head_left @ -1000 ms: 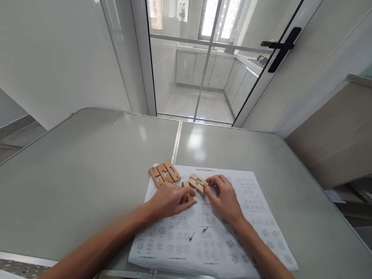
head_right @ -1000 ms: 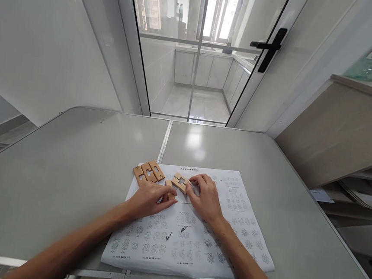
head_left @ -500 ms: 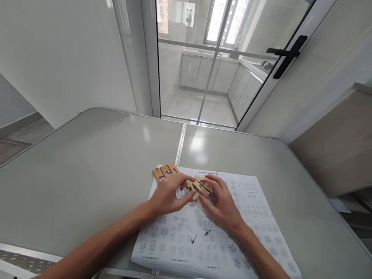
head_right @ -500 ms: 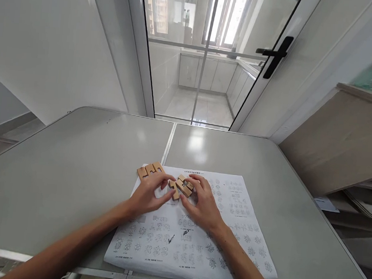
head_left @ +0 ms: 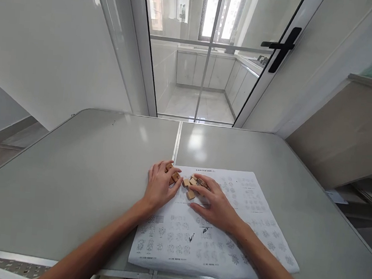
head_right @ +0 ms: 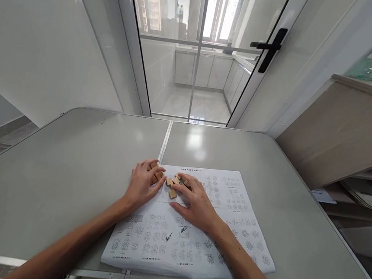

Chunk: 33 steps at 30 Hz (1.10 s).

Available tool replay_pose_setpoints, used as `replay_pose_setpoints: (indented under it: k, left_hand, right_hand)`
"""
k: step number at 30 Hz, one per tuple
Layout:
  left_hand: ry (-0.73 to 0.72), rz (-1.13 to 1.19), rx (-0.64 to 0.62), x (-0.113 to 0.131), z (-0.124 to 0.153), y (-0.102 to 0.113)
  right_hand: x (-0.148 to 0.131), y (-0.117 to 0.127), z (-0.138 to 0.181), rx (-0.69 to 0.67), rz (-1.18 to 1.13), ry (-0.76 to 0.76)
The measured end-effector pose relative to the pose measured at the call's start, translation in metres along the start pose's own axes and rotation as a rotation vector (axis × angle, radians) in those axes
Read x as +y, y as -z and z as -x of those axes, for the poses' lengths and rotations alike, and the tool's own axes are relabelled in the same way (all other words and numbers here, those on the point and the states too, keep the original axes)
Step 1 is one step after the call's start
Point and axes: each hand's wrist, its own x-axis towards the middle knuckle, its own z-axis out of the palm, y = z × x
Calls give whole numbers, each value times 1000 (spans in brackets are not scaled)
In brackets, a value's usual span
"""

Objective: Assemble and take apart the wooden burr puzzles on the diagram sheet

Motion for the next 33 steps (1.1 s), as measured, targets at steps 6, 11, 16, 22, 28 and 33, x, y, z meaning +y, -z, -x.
replay_pose_setpoints:
  k: [6, 11, 16, 22, 28, 33]
  left_hand:
    - [5, 44, -35, 2, 1, -2]
    - [12, 19, -41, 1, 3, -5]
    - [25, -21, -25, -2, 5, -9]
    - [25, -3, -30, -1, 4, -10]
    - [-30, 69, -78, 2, 2, -4]
    - [-74, 150, -135, 7, 1, 3]
  right_hand:
    - [0, -2, 0, 61, -17, -37]
    - [1, -4, -1, 77, -8, -20]
    - [3, -3, 1, 52, 15, -19]
    - [2, -2, 2, 3, 27, 7]
    - [2, -3, 2, 6, 35, 1]
    - [2, -5, 4, 17, 21, -23]
